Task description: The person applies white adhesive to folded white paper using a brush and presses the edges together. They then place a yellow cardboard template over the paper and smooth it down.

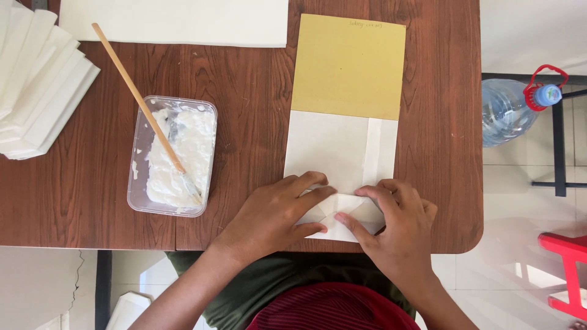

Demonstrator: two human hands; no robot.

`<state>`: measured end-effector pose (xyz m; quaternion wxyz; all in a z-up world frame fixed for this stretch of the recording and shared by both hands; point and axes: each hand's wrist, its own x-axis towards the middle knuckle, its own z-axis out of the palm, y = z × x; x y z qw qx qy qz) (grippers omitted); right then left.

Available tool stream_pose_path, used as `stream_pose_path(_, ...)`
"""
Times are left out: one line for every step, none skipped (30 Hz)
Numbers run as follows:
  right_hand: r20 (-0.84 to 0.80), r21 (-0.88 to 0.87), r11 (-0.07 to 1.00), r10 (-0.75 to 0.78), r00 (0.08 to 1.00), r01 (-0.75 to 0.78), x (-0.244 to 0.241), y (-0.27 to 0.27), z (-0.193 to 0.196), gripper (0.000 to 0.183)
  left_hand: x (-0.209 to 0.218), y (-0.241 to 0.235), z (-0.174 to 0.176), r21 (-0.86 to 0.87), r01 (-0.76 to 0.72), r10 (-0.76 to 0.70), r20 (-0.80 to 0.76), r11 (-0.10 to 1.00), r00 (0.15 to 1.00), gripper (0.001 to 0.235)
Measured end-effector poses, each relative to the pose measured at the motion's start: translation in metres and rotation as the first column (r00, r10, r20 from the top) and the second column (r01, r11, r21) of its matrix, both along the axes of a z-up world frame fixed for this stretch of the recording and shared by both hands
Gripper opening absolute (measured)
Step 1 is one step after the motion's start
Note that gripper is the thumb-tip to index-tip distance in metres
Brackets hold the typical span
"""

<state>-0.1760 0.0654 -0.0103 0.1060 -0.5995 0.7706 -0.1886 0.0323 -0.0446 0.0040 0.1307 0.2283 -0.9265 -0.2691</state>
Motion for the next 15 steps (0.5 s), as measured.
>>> stream_pose_path(-0.017, -0.029, 0.999, -0.026, 1.000, 0.025, 0.002, -0.003, 0.000, 0.047, 0.000, 0.000, 0.000, 0.027, -0.016, 0.016, 0.027, 1.000, 1.000, 0.064)
stream_pose_path(-0.019, -0.031, 0.999, -0.023, 1.000, 0.022, 0.003, -0.004, 0.000, 0.047, -0.001, -0.002, 0.001, 0.025, -0.019, 0.019, 0.025, 1.000, 1.000, 0.064)
stream_pose_path(-0.028, -0.031, 0.999, -0.022, 0.999, 0.021, 0.003, -0.005, 0.001, 0.047, -0.002, -0.004, 0.002, 0.055, -0.028, 0.026, 0.038, 0.998, 0.999, 0.062)
stream_pose_path(-0.036, -0.029, 0.999, -0.020, 0.999, 0.019, 0.004, -0.004, 0.001, 0.047, -0.002, -0.004, 0.003, 0.088, -0.037, 0.032, 0.053, 0.995, 0.998, 0.060)
stream_pose_path(-0.037, -0.028, 0.999, -0.017, 0.999, 0.016, 0.004, -0.003, 0.001, 0.047, -0.003, -0.003, 0.004, 0.088, -0.040, 0.036, 0.053, 0.995, 0.998, 0.060)
stream_pose_path(-0.049, -0.025, 1.000, 0.007, 0.999, -0.008, 0.004, -0.003, 0.000, 0.045, -0.004, -0.005, 0.005, 0.138, -0.048, 0.039, 0.067, 0.989, 0.997, 0.056)
stream_pose_path(-0.061, -0.021, 0.999, 0.031, 0.998, -0.033, 0.003, -0.003, 0.000, 0.044, -0.005, -0.006, 0.006, 0.186, -0.057, 0.042, 0.081, 0.981, 0.996, 0.052)
stream_pose_path(-0.061, -0.021, 0.999, 0.032, 0.998, -0.033, 0.003, -0.005, -0.001, 0.044, -0.005, -0.006, 0.008, 0.186, -0.058, 0.043, 0.081, 0.981, 0.996, 0.052)
stream_pose_path(-0.096, -0.095, 0.991, 0.088, 0.992, -0.097, 0.002, -0.006, -0.002, 0.038, -0.006, -0.006, 0.010, 0.206, -0.073, 0.060, 0.064, 0.976, 0.996, 0.047)
stream_pose_path(-0.133, -0.164, 0.974, 0.137, 0.982, -0.158, 0.002, -0.006, -0.003, 0.033, -0.006, -0.005, 0.011, 0.228, -0.083, 0.074, 0.048, 0.970, 0.996, 0.042)
stream_pose_path(-0.133, -0.162, 0.974, 0.135, 0.982, -0.156, 0.002, -0.006, -0.003, 0.033, -0.006, -0.002, 0.009, 0.230, -0.081, 0.072, 0.048, 0.970, 0.996, 0.042)
stream_pose_path(-0.121, -0.169, 0.970, 0.155, 0.981, -0.174, 0.002, -0.006, -0.003, 0.031, -0.007, 0.000, 0.007, 0.197, -0.097, 0.093, 0.030, 0.976, 0.995, 0.037)
stream_pose_path(-0.108, -0.177, 0.965, 0.175, 0.979, -0.193, 0.002, -0.007, -0.003, 0.030, -0.008, 0.003, 0.006, 0.165, -0.114, 0.114, 0.011, 0.980, 0.993, 0.033)
stream_pose_path(-0.108, -0.177, 0.965, 0.177, 0.978, -0.194, 0.003, -0.007, -0.003, 0.030, -0.009, 0.005, 0.005, 0.165, -0.115, 0.115, 0.011, 0.980, 0.993, 0.033)
stream_pose_path(-0.113, -0.210, 0.956, 0.184, 0.976, -0.205, 0.004, -0.006, -0.003, 0.026, -0.010, 0.007, 0.004, 0.070, -0.123, 0.127, -0.054, 0.990, 0.990, 0.027)
